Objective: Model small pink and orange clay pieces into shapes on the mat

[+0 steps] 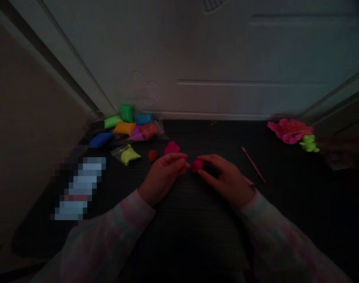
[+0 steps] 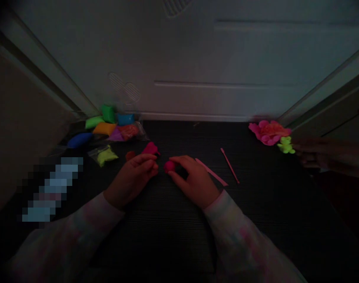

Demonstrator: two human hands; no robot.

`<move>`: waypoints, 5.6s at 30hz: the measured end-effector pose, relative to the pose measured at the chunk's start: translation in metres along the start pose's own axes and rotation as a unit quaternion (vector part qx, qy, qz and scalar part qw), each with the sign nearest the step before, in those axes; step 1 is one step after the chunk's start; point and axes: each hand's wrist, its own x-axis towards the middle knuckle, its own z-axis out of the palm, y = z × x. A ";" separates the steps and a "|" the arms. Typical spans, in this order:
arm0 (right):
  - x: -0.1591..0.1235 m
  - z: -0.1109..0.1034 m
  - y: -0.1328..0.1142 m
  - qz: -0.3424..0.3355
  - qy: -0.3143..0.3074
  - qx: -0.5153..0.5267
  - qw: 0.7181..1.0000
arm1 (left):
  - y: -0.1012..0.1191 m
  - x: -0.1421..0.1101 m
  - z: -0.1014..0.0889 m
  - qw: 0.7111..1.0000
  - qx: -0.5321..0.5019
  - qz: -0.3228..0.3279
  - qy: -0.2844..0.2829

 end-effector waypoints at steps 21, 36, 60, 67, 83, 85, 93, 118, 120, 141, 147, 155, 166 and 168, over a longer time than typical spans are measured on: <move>0.001 0.001 -0.001 0.003 -0.003 0.014 1.000 | 0.002 -0.001 0.002 0.999 0.010 -0.005 0.048; 0.000 0.002 0.000 -0.010 -0.011 0.005 1.000 | 0.001 0.000 0.000 0.997 0.061 0.017 0.032; 0.001 0.003 -0.002 -0.013 -0.015 0.016 1.000 | 0.001 -0.001 -0.001 0.988 0.144 0.035 0.047; 0.000 0.003 -0.006 -0.007 0.007 0.027 1.000 | 0.002 -0.003 -0.002 0.983 0.177 0.044 0.032; -0.007 0.004 -0.023 0.041 -0.037 0.128 0.990 | 0.011 -0.022 0.011 0.961 0.241 0.133 0.010; -0.008 0.003 -0.024 0.045 -0.039 0.132 0.989 | 0.013 -0.024 0.012 0.942 0.284 0.176 0.012; -0.011 0.002 -0.024 0.054 -0.030 0.158 0.986 | 0.014 -0.024 0.003 0.843 0.409 0.349 -0.013; -0.014 -0.002 -0.028 0.064 -0.025 0.184 0.981 | 0.015 -0.027 0.003 0.877 0.387 0.273 -0.081; -0.013 -0.002 -0.028 0.067 -0.025 0.184 0.980 | 0.014 -0.027 0.003 0.883 0.383 0.259 -0.076; -0.012 -0.001 -0.025 0.076 -0.027 0.180 0.980 | 0.013 -0.025 0.005 0.890 0.376 0.251 -0.063; -0.012 -0.001 -0.024 0.072 -0.033 0.174 0.982 | 0.012 -0.025 0.005 0.888 0.380 0.249 -0.069; -0.011 -0.002 -0.025 0.062 -0.030 0.149 0.986 | 0.011 -0.025 0.005 0.900 0.363 0.235 -0.062; -0.014 -0.002 -0.023 0.069 -0.041 0.152 0.985 | 0.007 -0.023 0.005 0.953 0.238 0.169 -0.083; -0.014 -0.001 -0.022 0.063 -0.041 0.139 0.987 | 0.007 -0.022 0.005 0.957 0.229 0.160 -0.077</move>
